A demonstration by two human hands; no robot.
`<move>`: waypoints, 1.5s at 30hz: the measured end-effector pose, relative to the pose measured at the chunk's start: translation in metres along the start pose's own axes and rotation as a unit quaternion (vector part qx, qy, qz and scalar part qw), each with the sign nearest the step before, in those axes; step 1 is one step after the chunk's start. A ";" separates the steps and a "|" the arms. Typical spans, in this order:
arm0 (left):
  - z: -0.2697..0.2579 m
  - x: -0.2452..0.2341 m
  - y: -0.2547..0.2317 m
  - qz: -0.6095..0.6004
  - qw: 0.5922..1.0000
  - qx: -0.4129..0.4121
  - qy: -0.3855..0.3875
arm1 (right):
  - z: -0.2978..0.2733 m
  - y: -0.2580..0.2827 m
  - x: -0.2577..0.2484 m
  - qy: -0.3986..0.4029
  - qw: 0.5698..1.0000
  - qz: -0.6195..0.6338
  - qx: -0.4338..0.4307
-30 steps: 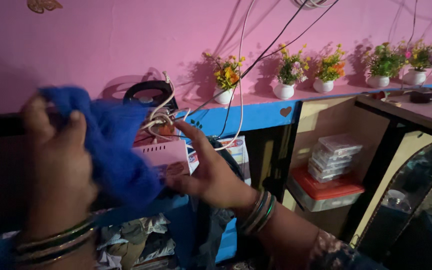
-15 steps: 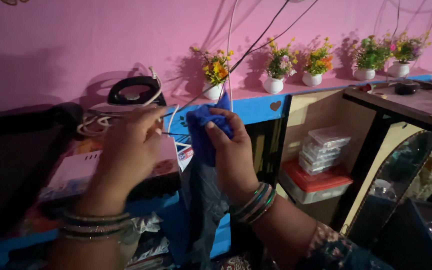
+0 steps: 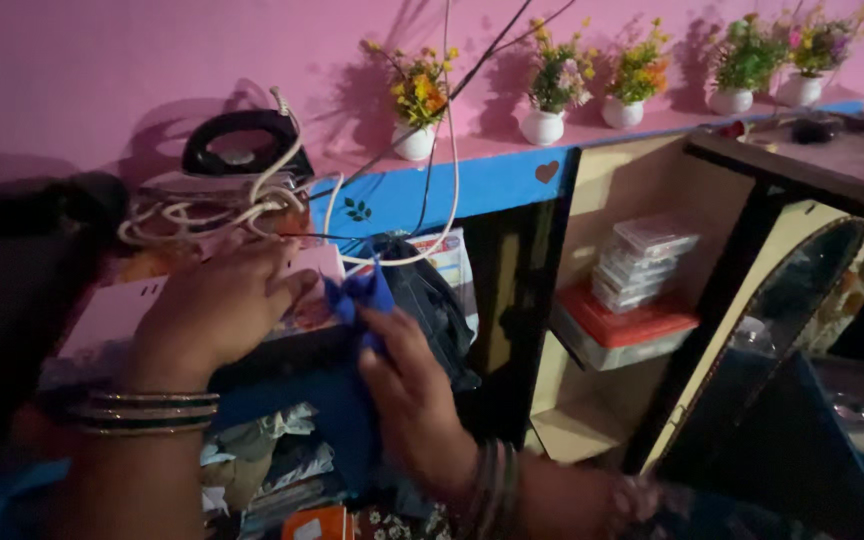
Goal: The person wipes an iron and a small electronic device with a blue cloth, handling the objects one at a time and turning them over.
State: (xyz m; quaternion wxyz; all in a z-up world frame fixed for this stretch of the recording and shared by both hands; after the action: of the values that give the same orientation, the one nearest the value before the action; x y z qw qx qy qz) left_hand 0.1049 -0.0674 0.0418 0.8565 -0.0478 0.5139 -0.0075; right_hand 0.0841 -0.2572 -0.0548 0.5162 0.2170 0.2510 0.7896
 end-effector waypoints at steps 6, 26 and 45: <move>-0.001 0.005 -0.001 -0.006 0.999 0.038 -0.021 | 0.025 -0.018 0.002 0.020 0.994 0.038 0.100; 0.000 0.007 0.004 -0.008 0.999 -0.023 0.047 | 0.010 -0.032 0.009 -0.010 0.994 0.078 0.072; 0.004 0.010 0.003 0.012 0.999 -0.011 0.051 | -0.001 -0.028 0.003 -0.058 0.970 0.200 0.123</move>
State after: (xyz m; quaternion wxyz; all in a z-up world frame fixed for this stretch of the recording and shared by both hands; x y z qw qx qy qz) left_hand 0.1133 -0.0642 0.0349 0.8288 -0.0510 0.5572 0.0058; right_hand 0.1025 -0.2447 -0.0725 0.3310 0.3705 0.2673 0.8256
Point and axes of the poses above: each hand's wrist, its own z-axis towards the middle knuckle, its own x-axis out of the palm, y = z × x, the point moved 7 cm from there along z, towards the middle knuckle, and after that the axes turned 10 degrees about -x, right-handed, at the moved point
